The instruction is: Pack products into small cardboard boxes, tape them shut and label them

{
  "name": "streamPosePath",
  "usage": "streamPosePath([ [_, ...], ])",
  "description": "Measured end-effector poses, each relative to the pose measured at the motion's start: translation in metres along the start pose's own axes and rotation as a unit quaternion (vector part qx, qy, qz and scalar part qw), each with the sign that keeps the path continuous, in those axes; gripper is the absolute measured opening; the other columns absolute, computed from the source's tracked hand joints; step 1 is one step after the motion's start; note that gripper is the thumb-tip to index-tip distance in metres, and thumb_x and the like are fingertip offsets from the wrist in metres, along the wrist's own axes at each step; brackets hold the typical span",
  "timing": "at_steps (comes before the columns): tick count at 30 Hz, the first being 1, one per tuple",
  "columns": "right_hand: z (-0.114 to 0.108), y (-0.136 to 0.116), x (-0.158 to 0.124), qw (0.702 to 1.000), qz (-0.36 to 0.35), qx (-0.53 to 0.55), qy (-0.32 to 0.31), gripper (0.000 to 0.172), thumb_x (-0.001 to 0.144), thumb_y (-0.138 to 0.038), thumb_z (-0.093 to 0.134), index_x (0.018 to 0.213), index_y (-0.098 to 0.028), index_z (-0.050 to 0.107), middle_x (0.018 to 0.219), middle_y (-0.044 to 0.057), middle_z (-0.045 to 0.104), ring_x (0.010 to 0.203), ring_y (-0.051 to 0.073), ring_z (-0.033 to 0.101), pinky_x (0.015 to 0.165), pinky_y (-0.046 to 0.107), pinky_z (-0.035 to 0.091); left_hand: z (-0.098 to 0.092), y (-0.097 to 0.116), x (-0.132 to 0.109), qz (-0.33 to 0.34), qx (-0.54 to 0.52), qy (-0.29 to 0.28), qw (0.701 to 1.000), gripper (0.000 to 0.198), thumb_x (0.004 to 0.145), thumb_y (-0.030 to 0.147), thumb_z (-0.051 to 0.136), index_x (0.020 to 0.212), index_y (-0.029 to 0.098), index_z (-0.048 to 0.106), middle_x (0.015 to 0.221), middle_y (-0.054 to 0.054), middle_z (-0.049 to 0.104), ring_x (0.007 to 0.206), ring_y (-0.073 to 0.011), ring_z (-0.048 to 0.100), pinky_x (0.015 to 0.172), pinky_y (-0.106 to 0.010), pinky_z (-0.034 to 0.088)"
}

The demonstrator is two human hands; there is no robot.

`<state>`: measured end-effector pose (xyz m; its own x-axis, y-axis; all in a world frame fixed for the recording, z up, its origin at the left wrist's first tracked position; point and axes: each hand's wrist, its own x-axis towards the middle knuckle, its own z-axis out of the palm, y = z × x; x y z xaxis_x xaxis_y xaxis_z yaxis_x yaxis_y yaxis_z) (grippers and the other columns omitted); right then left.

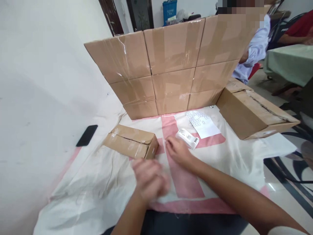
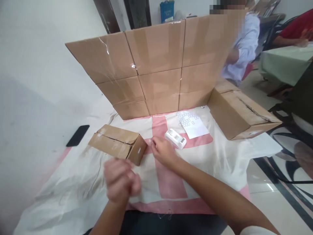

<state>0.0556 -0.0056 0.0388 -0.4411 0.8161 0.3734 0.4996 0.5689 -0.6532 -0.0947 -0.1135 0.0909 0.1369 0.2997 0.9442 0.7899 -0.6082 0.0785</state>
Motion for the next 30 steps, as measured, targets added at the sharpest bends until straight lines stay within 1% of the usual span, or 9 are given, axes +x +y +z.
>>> streamPosePath([
  [1, 0.013, -0.006, -0.008, 0.999, -0.009, -0.008, -0.032, 0.016, 0.099, -0.021, 0.044, 0.093, -0.021, 0.059, 0.084, 0.004, 0.069, 0.075, 0.018, 0.063, 0.067, 0.028, 0.041, -0.011, -0.022, 0.001, -0.010, 0.058, 0.048, 0.997, 0.017, 0.078, 0.018, 0.064, 0.079, 0.024, 0.049, 0.081, 0.002, 0.060, 0.076, -0.0166, 0.061, 0.075, -0.035, 0.045],
  [3, 0.035, -0.015, -0.019, 0.996, -0.023, -0.030, -0.081, 0.016, 0.099, -0.020, 0.045, 0.100, -0.019, 0.061, 0.090, 0.006, 0.072, 0.078, 0.019, 0.065, 0.068, 0.028, 0.040, -0.027, -0.073, 0.003, -0.135, 0.178, 0.118, 0.968, 0.017, 0.079, 0.020, 0.066, 0.094, 0.022, 0.058, 0.097, -0.004, 0.064, 0.099, -0.0238, 0.061, 0.096, -0.045, 0.043],
  [4, 0.042, -0.016, -0.021, 0.994, -0.026, -0.040, -0.096, 0.016, 0.099, -0.021, 0.045, 0.102, -0.019, 0.061, 0.094, 0.007, 0.073, 0.079, 0.019, 0.066, 0.068, 0.029, 0.040, -0.031, -0.098, 0.001, -0.219, 0.187, 0.141, 0.947, 0.019, 0.083, 0.025, 0.065, 0.100, 0.020, 0.060, 0.104, -0.007, 0.063, 0.108, -0.0255, 0.058, 0.103, -0.048, 0.040],
  [7, 0.051, -0.014, -0.020, 0.994, -0.021, -0.055, -0.092, 0.017, 0.100, -0.022, 0.045, 0.098, -0.018, 0.062, 0.092, 0.007, 0.073, 0.078, 0.019, 0.066, 0.067, 0.028, 0.039, -0.034, -0.153, -0.015, -0.453, 0.050, 0.194, 0.869, 0.029, 0.087, 0.037, 0.060, 0.110, 0.019, 0.060, 0.117, -0.007, 0.059, 0.117, -0.0232, 0.053, 0.107, -0.042, 0.038],
  [9, 0.049, -0.010, -0.016, 0.996, -0.012, -0.055, -0.068, 0.019, 0.099, -0.022, 0.045, 0.090, -0.018, 0.062, 0.087, 0.005, 0.073, 0.075, 0.018, 0.066, 0.065, 0.028, 0.038, -0.032, -0.168, -0.032, -0.496, -0.007, 0.182, 0.849, 0.034, 0.090, 0.044, 0.053, 0.111, 0.018, 0.060, 0.114, -0.007, 0.060, 0.112, -0.0219, 0.055, 0.104, -0.040, 0.041],
  [13, 0.045, -0.007, -0.011, 0.998, -0.034, -0.045, -0.018, 0.018, 0.098, -0.020, 0.046, 0.092, -0.018, 0.063, 0.085, 0.005, 0.073, 0.075, 0.018, 0.066, 0.064, 0.029, 0.039, -0.025, -0.164, -0.062, -0.495, -0.039, 0.172, 0.851, 0.047, 0.093, 0.055, 0.044, 0.117, 0.017, 0.059, 0.118, -0.008, 0.059, 0.115, -0.0217, 0.055, 0.104, -0.037, 0.041],
  [17, 0.045, -0.008, -0.013, 0.995, -0.081, -0.052, 0.005, 0.018, 0.097, -0.022, 0.046, 0.099, -0.016, 0.063, 0.089, 0.008, 0.074, 0.078, 0.020, 0.068, 0.065, 0.030, 0.041, -0.020, -0.155, -0.075, -0.500, -0.042, 0.194, 0.843, 0.051, 0.094, 0.056, 0.035, 0.112, 0.015, 0.060, 0.111, -0.007, 0.061, 0.107, -0.0211, 0.057, 0.099, -0.037, 0.045],
  [23, 0.045, -0.004, -0.016, 0.994, -0.093, -0.057, 0.015, 0.016, 0.097, -0.021, 0.045, 0.093, -0.017, 0.060, 0.082, 0.007, 0.073, 0.068, 0.018, 0.066, 0.061, 0.029, 0.039, -0.014, -0.148, -0.077, -0.505, -0.015, 0.239, 0.829, 0.038, 0.095, 0.047, 0.035, 0.095, 0.016, 0.058, 0.091, -0.001, 0.058, 0.086, -0.0166, 0.055, 0.083, -0.032, 0.047],
  [30, 0.048, -0.003, -0.019, 0.994, -0.086, -0.061, 0.006, 0.014, 0.096, -0.022, 0.047, 0.095, -0.017, 0.060, 0.079, 0.006, 0.074, 0.065, 0.018, 0.066, 0.058, 0.028, 0.038, -0.012, -0.140, -0.067, -0.496, 0.011, 0.238, 0.835, 0.032, 0.095, 0.045, 0.039, 0.082, 0.019, 0.052, 0.082, 0.002, 0.052, 0.081, -0.0158, 0.051, 0.081, -0.032, 0.046],
])
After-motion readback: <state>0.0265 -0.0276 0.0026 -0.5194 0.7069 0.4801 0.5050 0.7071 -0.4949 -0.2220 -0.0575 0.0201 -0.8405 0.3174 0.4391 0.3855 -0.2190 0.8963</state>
